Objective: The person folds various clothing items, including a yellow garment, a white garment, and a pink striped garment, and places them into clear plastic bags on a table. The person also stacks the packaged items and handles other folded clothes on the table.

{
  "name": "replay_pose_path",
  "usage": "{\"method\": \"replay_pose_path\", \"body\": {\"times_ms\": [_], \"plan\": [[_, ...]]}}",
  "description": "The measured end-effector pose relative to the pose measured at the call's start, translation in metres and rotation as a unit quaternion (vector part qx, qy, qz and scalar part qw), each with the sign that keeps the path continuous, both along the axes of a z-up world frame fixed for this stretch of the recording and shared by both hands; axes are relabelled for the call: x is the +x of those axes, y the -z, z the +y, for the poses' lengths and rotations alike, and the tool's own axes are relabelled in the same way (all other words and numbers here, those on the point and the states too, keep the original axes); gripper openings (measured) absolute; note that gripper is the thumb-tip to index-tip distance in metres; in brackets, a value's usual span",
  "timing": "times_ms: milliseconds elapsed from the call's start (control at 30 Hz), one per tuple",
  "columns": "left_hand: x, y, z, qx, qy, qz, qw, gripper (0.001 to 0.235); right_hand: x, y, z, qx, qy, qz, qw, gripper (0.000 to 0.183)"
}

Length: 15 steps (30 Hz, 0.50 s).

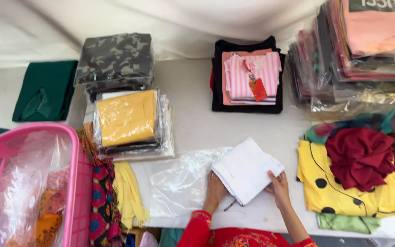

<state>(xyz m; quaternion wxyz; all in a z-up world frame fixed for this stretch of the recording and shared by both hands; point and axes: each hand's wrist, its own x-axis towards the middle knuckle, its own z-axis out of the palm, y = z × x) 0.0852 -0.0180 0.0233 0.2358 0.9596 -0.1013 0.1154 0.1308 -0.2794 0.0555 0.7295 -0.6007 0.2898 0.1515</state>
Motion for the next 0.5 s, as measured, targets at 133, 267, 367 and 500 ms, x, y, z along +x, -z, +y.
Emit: {"method": "replay_pose_path", "body": {"times_ms": [133, 267, 367, 500], "plan": [[0.002, -0.008, -0.004, -0.064, 0.002, 0.107, 0.992, 0.053, 0.006, -0.010, 0.006, -0.073, -0.074, -0.080, 0.991, 0.084], [0.000, -0.002, 0.009, -0.166, -0.001, 0.165, 0.972, 0.041, -0.005, 0.045, -0.005, -0.328, -0.118, -0.192, 0.918, 0.107], [-0.003, -0.009, 0.015, -0.249, -0.022, 0.196, 0.948, 0.050, 0.007, -0.017, 0.002, -0.573, -0.152, -0.300, 0.748, 0.111], [-0.008, 0.007, 0.020, -0.394, -0.061, 0.309, 0.864, 0.049, 0.051, 0.003, -0.009, -0.593, -0.276, -0.273, 0.705, 0.080]]}}
